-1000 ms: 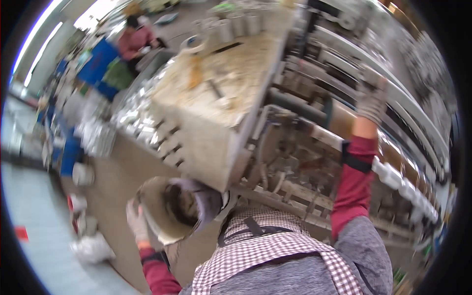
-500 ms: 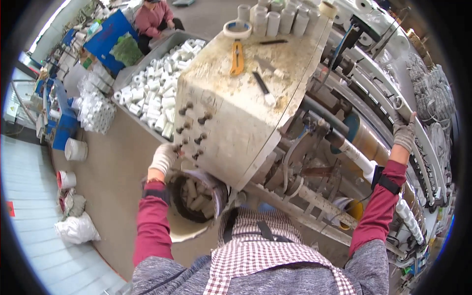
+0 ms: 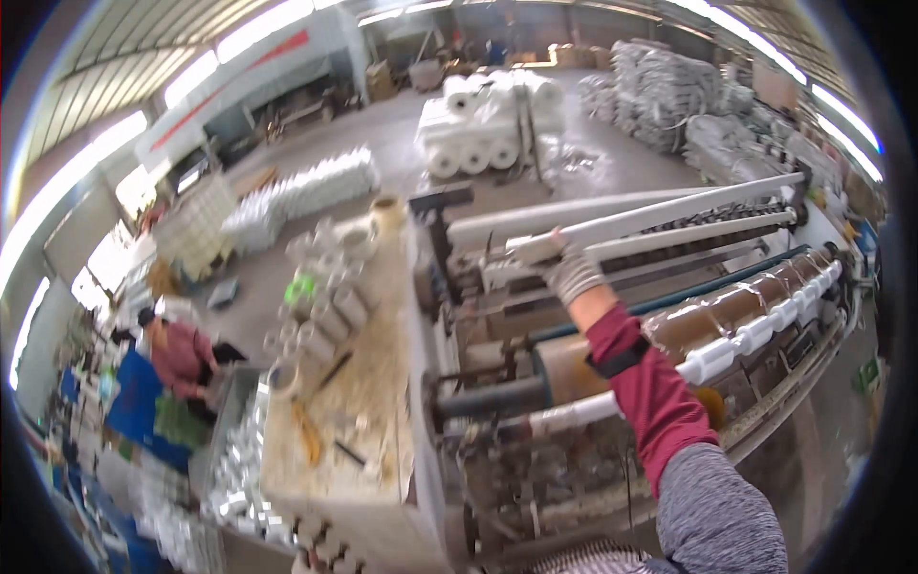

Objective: Operating an industrial machine to wind plastic film onto cardboard cores.

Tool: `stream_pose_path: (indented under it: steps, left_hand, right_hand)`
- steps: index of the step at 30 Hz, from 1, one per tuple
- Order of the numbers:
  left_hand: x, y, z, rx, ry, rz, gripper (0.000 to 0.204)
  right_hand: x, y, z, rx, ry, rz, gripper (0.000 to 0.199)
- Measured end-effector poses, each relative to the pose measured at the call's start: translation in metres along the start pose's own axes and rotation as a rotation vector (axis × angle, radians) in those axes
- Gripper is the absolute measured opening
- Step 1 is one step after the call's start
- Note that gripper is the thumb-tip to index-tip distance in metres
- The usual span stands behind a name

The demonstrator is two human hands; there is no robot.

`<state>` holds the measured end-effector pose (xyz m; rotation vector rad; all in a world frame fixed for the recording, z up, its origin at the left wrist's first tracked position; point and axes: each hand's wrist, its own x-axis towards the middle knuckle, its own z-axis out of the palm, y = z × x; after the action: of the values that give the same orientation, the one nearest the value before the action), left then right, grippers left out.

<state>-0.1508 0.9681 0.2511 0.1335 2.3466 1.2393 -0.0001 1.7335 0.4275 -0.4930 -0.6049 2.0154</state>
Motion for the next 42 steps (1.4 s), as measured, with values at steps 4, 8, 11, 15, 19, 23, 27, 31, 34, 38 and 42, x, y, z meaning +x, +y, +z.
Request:
stream_pose_path:
  steps: [4, 8, 11, 15, 19, 23, 27, 31, 34, 38, 42]
  left_hand:
    - [-0.030, 0.130, 0.042, 0.687, 0.057, -0.015, 0.029]
    - [-0.016, 0.067, 0.004, 0.878, 0.087, 0.119, 0.031]
    - [0.008, 0.056, 0.013, 0.512, 0.067, -0.015, 0.031]
    - [0.010, 0.050, 0.011, 0.138, 0.060, -0.183, 0.031]
    - [-0.016, 0.050, -0.005, 0.093, 0.112, -0.241, 0.034]
    - [0.018, 0.070, 0.017, 0.033, 0.100, -0.222, 0.036]
    - [0.018, 0.093, 0.030, -0.031, 0.138, -0.261, 0.040]
    - [0.004, 0.062, 0.017, -0.115, 0.249, -0.142, 0.028]
    - [-0.047, 0.069, 0.017, 0.002, 0.347, -0.109, 0.017]
    - [0.011, 0.081, 0.051, 0.786, 0.177, 0.038, 0.025]
    - [-0.016, 0.072, 0.000, 0.566, 0.449, 0.353, 0.020]
  right_hand:
    - [0.022, -0.027, 0.045, 0.051, 0.205, 0.017, 0.035]
    - [0.084, -0.014, 0.088, 0.008, 0.219, 0.081, 0.034]
    - [0.199, 0.012, 0.027, 0.116, 0.053, -0.066, 0.045]
    - [0.257, -0.001, 0.020, 0.030, 0.123, -0.131, 0.048]
    - [0.238, 0.019, 0.053, 0.127, 0.133, -0.068, 0.053]
    - [0.261, 0.009, 0.029, 0.094, 0.194, -0.092, 0.051]
    - [0.262, 0.015, 0.027, -0.010, 0.109, -0.108, 0.045]
    - [0.276, 0.020, -0.002, -0.136, 0.023, -0.076, 0.051]
    - [0.167, 0.048, 0.027, -0.650, -0.990, -0.206, 0.047]
    - [0.012, -0.046, 0.058, -0.614, -0.776, 0.145, 0.046]
    - [-0.171, -0.049, 0.083, -0.974, -0.850, 0.035, 0.063]
